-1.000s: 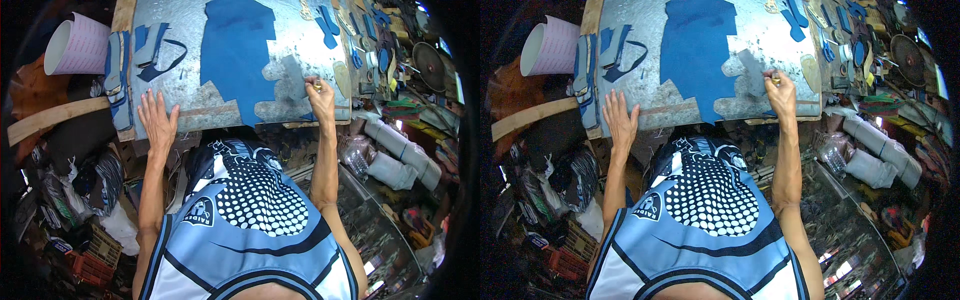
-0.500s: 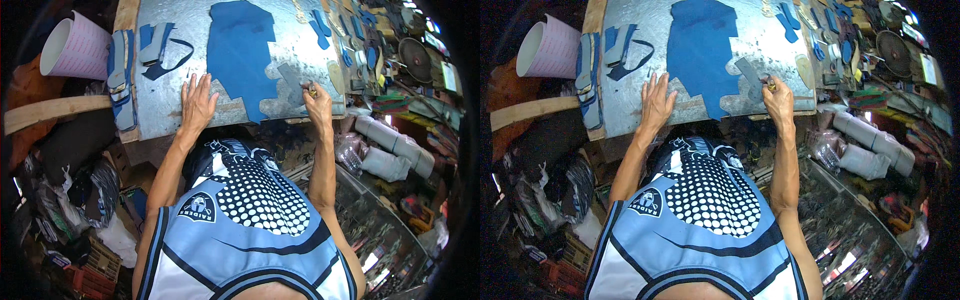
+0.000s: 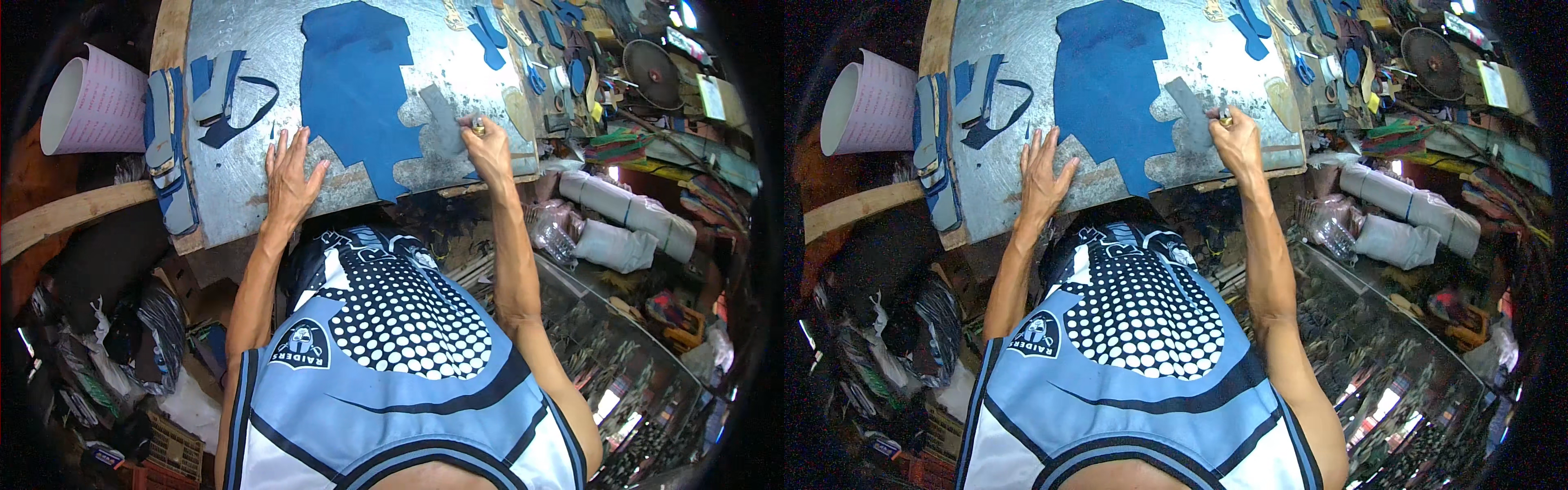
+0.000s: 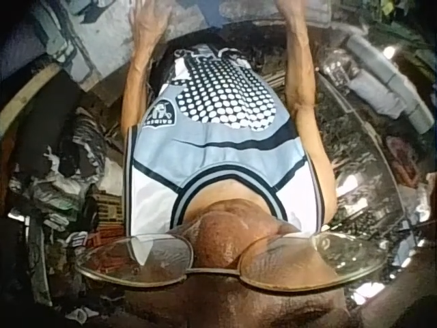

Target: The recorder uses a hand-held cutter and templates to cut out specific shapes from a blue leather sheet on a metal workbench.

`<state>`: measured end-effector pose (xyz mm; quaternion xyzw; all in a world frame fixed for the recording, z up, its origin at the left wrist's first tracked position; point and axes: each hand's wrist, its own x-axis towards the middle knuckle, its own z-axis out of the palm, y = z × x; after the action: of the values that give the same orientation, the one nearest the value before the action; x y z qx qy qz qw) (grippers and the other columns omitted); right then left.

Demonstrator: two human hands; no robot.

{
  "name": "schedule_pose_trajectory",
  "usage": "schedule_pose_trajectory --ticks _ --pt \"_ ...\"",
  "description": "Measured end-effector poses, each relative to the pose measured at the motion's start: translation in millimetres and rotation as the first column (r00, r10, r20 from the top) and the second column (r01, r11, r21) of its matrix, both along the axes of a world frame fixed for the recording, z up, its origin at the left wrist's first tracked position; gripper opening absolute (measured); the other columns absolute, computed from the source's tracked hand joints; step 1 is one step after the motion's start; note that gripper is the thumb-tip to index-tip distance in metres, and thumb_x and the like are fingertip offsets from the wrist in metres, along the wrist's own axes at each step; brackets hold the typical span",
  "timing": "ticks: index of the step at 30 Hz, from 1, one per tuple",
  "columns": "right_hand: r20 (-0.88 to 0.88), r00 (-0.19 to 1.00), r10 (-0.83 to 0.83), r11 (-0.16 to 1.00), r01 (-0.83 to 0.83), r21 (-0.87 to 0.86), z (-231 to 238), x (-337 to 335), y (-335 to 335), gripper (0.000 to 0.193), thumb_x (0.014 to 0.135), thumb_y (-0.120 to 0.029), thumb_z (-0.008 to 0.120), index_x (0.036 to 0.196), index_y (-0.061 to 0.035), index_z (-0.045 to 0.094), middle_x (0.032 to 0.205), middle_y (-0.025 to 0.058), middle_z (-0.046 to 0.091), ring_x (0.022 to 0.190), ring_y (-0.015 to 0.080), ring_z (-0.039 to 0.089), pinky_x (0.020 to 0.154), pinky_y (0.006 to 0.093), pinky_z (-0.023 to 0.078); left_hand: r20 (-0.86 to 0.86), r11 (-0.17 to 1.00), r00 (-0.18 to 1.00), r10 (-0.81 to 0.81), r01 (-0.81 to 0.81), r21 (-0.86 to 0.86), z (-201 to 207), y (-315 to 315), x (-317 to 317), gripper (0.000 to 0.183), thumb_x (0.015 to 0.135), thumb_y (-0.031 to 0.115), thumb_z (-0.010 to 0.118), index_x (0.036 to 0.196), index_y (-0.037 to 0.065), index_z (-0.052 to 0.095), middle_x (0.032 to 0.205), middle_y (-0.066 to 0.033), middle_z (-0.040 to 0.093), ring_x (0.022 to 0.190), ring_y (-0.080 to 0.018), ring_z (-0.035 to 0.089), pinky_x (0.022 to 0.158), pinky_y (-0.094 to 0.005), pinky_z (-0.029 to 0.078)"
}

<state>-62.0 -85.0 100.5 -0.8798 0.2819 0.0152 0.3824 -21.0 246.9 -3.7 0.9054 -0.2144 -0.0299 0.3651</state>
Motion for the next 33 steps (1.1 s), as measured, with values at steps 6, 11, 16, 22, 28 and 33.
schedule_pose_trajectory --ticks 6,11,16,22,28,33 --pt "-0.045 0.989 -0.142 0.934 0.149 0.326 -40 8 11 0.018 0.087 -0.01 0.062 0.101 -0.0002 0.069 0.065 -0.0016 0.057 0.052 0.0082 0.05 0.046 0.0254 0.04 0.037 1.0 0.999 0.016 -0.016 0.009 -8 0 -2 0.063 0.09 0.029 0.066 0.142 0.0 0.046 0.146 -0.0176 0.048 0.145 -0.0355 0.031 0.119 -0.0506 0.016" --pt "-0.021 0.981 -0.194 0.906 0.187 0.38 -39 11 1 0.015 0.089 -0.01 0.064 0.1 -0.0001 0.067 0.069 0.0002 0.059 0.051 0.0091 0.051 0.046 0.0257 0.041 0.111 0.998 0.994 0.004 -0.011 0.065 -10 -1 -2 0.063 0.088 0.03 0.068 0.141 0.001 0.048 0.147 -0.0161 0.048 0.144 -0.0355 0.032 0.119 -0.0512 0.017" --pt "-0.006 0.983 -0.182 0.882 0.166 0.441 -36 4 2 0.015 0.088 -0.008 0.067 0.1 -0.0007 0.069 0.069 -0.0006 0.059 0.051 0.0078 0.05 0.046 0.0243 0.04 0.067 0.998 0.997 0.037 -0.04 0.044 -8 -3 0 0.062 0.091 0.034 0.066 0.141 0.002 0.049 0.145 -0.0175 0.05 0.144 -0.0341 0.033 0.12 -0.0508 0.016" --pt "-0.018 0.986 -0.164 0.881 0.155 0.446 -37 2 6 0.015 0.088 -0.009 0.066 0.1 -0.0003 0.07 0.066 -0.0015 0.058 0.05 0.0073 0.049 0.046 0.0235 0.039 -0.134 0.965 0.979 0.155 -0.179 -0.19 4 -12 5 0.056 0.093 0.024 0.064 0.141 0.0 0.048 0.139 -0.022 0.054 0.137 -0.033 0.043 0.114 -0.0466 0.031" --pt "-0.025 0.995 -0.095 0.909 0.097 0.406 -29 -6 1 0.015 0.09 -0.009 0.064 0.1 -0.0005 0.07 0.066 -0.0031 0.056 0.052 0.0055 0.047 0.047 0.023 0.038 -0.623 0.481 0.758 0.193 -0.627 -0.613 12 -36 33 0.071 0.094 0.02 0.067 0.149 -0.005 0.03 0.138 -0.0252 0.051 0.122 -0.0276 0.056 0.103 -0.0393 0.047" --pt "0.046 0.999 -0.019 0.946 0.003 0.323 -23 -12 -22 0.015 0.091 -0.007 0.06 0.1 0.0006 0.069 0.067 -0.0041 0.053 0.057 0.0041 0.044 0.05 0.0228 0.036 -0.699 0.537 0.708 0.104 -0.631 -0.559 5 -28 73 0.078 0.09 0.02 0.073 0.15 -0.005 0.029 0.122 -0.0194 0.062 0.099 -0.0208 0.065 0.083 -0.0334 0.055"
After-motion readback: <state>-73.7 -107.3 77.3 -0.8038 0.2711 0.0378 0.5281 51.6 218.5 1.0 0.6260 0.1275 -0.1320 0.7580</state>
